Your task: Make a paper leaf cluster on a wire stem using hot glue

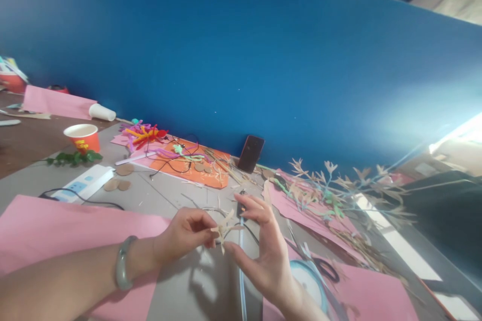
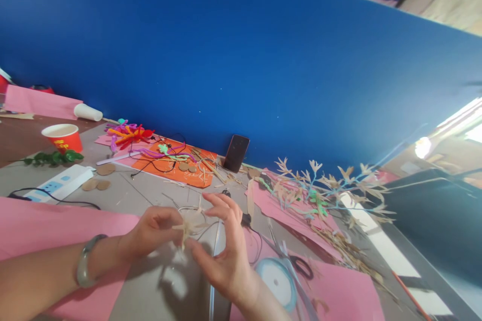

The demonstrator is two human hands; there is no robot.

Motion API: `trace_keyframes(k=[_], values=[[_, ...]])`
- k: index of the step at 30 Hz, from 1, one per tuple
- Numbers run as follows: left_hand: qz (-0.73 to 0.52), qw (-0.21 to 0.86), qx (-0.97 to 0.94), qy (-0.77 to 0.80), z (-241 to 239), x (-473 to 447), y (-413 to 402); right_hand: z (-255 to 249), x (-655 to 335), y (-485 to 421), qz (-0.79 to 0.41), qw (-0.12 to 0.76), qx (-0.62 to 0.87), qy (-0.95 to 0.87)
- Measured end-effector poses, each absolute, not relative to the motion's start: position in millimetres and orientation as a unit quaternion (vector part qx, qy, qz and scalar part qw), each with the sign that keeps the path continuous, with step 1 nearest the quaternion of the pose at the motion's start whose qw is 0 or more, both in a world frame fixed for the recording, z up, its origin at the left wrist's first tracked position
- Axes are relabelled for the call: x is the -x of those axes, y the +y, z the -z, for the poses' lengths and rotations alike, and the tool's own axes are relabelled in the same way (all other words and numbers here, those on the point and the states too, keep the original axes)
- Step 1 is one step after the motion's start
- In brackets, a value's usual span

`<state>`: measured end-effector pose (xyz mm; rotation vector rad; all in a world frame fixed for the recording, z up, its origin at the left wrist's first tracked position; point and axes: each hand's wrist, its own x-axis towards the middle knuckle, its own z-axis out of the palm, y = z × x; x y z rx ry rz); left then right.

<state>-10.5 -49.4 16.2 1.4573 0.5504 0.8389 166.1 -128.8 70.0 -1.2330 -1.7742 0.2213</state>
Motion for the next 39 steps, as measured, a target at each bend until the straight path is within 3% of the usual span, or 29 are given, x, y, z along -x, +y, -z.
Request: trace_keyframes(k=[6, 24, 35, 39], values=[[-0.362, 0.627, -0.646, 0.242, -21.6, 11.0, -50.5, -70.8, -164.8, -124.2, -0.008, 0.427, 0.516, -0.743], [-0.364, 0.574, -0.698, 0.223, -14.4, 11.9, -50.9, -66.8, -162.2, -124.6, -0.016, 0.407, 0.528, -0.745], [-0.354, 0.604, -0.678, 0.224, -15.5, 12.2, -51.8, -66.4, -161.3, -124.7, -0.001, 0.401, 0.532, -0.746], [-0.351, 0.653, -0.627, 0.237, -18.7, 10.0, -51.1, -65.8, -163.0, -125.6, -0.012, 0.440, 0.518, -0.734]])
